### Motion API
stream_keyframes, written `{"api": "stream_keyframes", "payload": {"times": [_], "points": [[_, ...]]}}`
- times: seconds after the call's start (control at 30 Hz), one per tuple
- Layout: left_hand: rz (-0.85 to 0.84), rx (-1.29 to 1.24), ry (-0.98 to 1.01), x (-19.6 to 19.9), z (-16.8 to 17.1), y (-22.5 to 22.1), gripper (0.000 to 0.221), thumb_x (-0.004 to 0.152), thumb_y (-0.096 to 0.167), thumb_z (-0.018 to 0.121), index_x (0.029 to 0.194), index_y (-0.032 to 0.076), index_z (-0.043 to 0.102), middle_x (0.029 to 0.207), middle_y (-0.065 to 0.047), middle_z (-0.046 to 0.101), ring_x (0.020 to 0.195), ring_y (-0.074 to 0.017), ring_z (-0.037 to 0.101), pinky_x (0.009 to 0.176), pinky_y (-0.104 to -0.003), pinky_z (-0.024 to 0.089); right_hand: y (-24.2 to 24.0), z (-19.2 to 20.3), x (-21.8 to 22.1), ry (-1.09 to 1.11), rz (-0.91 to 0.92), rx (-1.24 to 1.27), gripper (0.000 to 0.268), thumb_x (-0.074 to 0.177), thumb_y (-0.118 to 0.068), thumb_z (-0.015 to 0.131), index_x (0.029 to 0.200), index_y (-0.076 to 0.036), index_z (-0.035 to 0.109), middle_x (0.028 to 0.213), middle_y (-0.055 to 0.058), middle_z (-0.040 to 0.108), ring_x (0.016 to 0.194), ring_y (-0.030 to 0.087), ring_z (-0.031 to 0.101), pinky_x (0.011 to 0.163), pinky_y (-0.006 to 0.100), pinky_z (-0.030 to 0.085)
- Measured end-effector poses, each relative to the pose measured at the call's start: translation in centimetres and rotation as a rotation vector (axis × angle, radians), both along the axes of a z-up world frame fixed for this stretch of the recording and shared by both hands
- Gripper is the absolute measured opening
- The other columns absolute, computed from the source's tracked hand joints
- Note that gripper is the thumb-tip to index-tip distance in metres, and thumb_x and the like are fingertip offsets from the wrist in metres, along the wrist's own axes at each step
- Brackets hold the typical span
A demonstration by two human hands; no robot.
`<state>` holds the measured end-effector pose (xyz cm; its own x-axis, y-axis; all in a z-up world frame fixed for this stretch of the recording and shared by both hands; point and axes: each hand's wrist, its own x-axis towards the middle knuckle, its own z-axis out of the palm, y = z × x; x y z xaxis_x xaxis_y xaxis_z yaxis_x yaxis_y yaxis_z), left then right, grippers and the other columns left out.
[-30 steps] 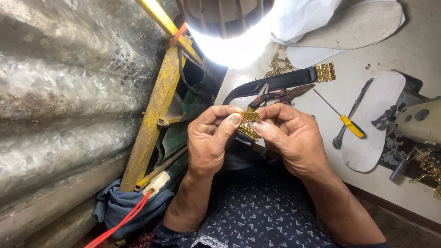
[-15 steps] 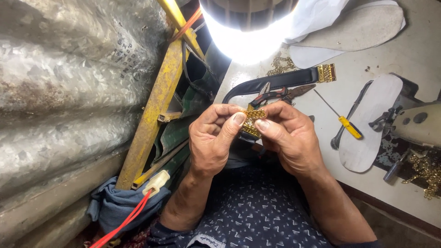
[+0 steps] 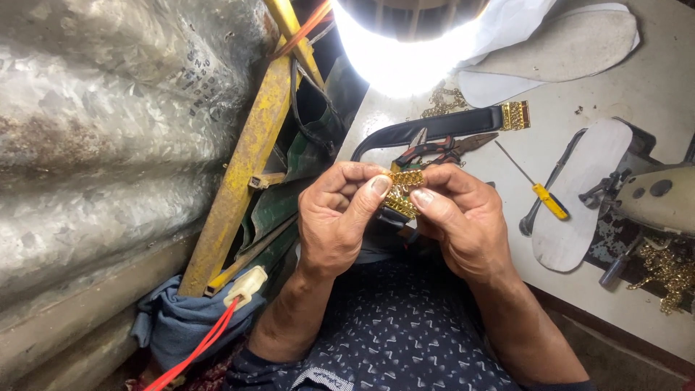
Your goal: Attaching gold decorative elements to a black leather belt using pliers at a repair bench.
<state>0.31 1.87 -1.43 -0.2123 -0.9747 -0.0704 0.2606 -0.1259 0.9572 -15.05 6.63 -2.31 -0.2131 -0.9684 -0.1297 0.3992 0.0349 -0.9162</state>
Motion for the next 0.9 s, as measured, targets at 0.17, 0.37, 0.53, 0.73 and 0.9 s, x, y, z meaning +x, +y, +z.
{"api": "stream_keyframes", "payload": {"times": [0.17, 0.37, 0.53, 0.73, 0.9], "points": [[-0.008, -0.01, -0.002, 0.0, -0.1, 0.0, 0.015, 0.094, 0.008, 0.073, 0.102, -0.005, 0.072, 0.071, -0.017, 0.073, 0.072, -0.0114, 0.068, 0.065, -0.03, 0.063, 0.2, 0.0, 0.0, 0.002, -0.007, -0.019, 0.012, 0.093, -0.003, 0.066, 0.096, 0.008, 0.068, 0.067, 0.01, 0.054, 0.048, 0.004, 0.043, 0.036, 0.017, 0.04], [-0.015, -0.011, 0.017, 0.0, -0.2, 0.0, 0.015, 0.095, 0.008, 0.072, 0.103, -0.005, 0.072, 0.072, -0.017, 0.073, 0.073, -0.0122, 0.068, 0.066, -0.031, 0.063, 0.4, 0.3, 0.1, -0.001, -0.017, -0.024, 0.011, 0.092, -0.002, 0.067, 0.098, 0.008, 0.068, 0.071, 0.01, 0.056, 0.049, 0.004, 0.043, 0.037, 0.017, 0.039], [-0.02, -0.014, 0.016, 0.0, -0.1, -0.1, 0.015, 0.095, 0.008, 0.072, 0.103, -0.005, 0.072, 0.073, -0.018, 0.074, 0.074, -0.0128, 0.069, 0.066, -0.032, 0.064, 0.4, 0.6, 0.2, -0.012, -0.027, -0.01, 0.011, 0.092, -0.002, 0.068, 0.097, 0.008, 0.067, 0.072, 0.011, 0.056, 0.05, 0.004, 0.043, 0.037, 0.017, 0.039], [-0.021, -0.044, -0.01, -0.4, 1.4, -0.6, 0.015, 0.095, 0.008, 0.071, 0.103, -0.005, 0.072, 0.075, -0.019, 0.075, 0.075, -0.0137, 0.071, 0.067, -0.032, 0.064, -0.3, 1.5, 0.2, -0.076, -0.051, 0.044, 0.015, 0.089, -0.003, 0.069, 0.098, 0.009, 0.066, 0.074, 0.011, 0.058, 0.051, 0.004, 0.042, 0.039, 0.016, 0.038], [-0.037, -0.082, -0.033, -1.1, 3.2, -1.5, 0.015, 0.096, 0.009, 0.07, 0.103, -0.004, 0.071, 0.077, -0.02, 0.075, 0.077, -0.0147, 0.072, 0.069, -0.035, 0.065, -1.4, 2.7, -0.6, -0.093, -0.073, 0.069, 0.017, 0.09, -0.008, 0.068, 0.097, 0.007, 0.064, 0.071, 0.01, 0.059, 0.052, 0.002, 0.04, 0.041, 0.015, 0.035]]}}
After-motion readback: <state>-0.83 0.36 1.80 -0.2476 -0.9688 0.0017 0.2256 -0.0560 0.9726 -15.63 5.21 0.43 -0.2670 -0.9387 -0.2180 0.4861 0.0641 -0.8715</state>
